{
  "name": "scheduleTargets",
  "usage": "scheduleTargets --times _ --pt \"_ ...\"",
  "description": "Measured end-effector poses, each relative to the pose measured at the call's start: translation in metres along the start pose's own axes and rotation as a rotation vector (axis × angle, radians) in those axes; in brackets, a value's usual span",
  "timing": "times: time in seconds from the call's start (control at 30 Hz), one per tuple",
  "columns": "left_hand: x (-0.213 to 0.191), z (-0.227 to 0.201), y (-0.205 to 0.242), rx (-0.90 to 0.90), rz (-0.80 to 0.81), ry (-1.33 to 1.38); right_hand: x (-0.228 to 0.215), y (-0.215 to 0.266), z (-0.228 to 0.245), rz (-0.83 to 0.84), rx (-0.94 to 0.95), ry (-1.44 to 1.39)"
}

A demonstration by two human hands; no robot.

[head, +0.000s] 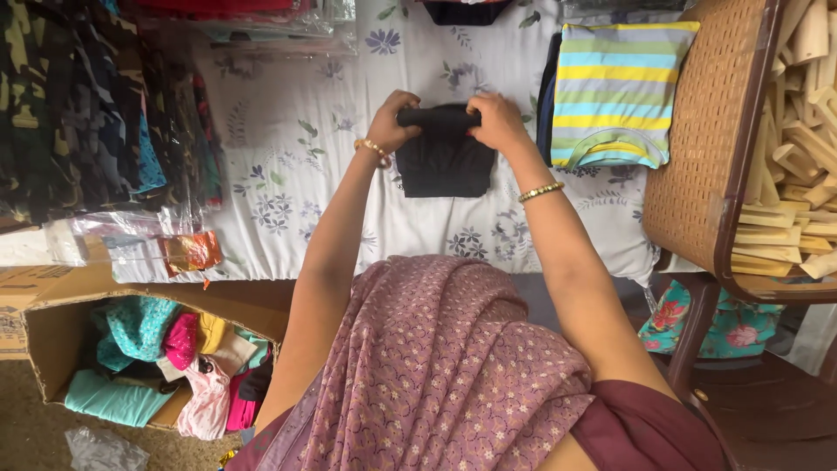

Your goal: Folding various items of clothing, including shirts and pants, on a flat surface.

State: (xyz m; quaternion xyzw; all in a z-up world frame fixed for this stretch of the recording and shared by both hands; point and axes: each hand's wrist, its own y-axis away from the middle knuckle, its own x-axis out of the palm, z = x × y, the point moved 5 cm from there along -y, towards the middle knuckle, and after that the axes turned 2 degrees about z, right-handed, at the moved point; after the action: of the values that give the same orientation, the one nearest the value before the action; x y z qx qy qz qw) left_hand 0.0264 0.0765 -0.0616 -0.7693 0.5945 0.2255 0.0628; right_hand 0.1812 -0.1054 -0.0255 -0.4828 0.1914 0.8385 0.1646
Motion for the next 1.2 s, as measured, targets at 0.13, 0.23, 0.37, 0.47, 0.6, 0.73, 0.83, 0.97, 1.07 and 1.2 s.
scheduleTargets --times 0.13,0.23,0.37,0.47,0.6,0.73,0.83,0.97,1.07,1.2 --pt "0.017 0.027 0.005 -0.221 0.094 0.050 -0.009 0.014 -0.001 0.096 0.117 -0.187" --pt "-0.024 -0.056 0.011 0.150 -0.094 -0.039 -0.066 0.028 0.033 0.005 0.019 -0.266" --pt "-0.057 -0.141 0.039 0.176 -0.039 -0.035 -0.117 0.062 0.069 -0.125 -0.013 -0.201" --pt "-0.046 -0.139 0.065 0.323 -0.140 -0.239 -0.097 0.091 0.077 -0.339 -0.196 -0.094" --pt "0.008 -0.056 0.110 0.287 -0.101 -0.518 -0.012 0.133 0.069 -0.403 -0.239 0.085" --pt "0.027 -0.040 0.147 0.269 -0.107 -0.648 0.014 0.156 0.082 -0.214 -0.210 0.235" --pt "0.024 -0.034 0.141 0.095 -0.255 -0.465 0.015 0.153 0.063 -0.216 -0.068 -0.087" --pt "0.050 -0.052 0.106 0.191 -0.301 -0.317 0.035 0.122 0.060 -0.312 -0.027 -0.204" --pt "0.071 -0.072 0.075 0.276 -0.139 -0.422 0.055 0.094 0.073 -0.187 -0.138 -0.137" --pt "0.060 -0.059 0.049 0.075 -0.129 -0.733 0.056 0.082 0.062 -0.092 0.045 0.056"
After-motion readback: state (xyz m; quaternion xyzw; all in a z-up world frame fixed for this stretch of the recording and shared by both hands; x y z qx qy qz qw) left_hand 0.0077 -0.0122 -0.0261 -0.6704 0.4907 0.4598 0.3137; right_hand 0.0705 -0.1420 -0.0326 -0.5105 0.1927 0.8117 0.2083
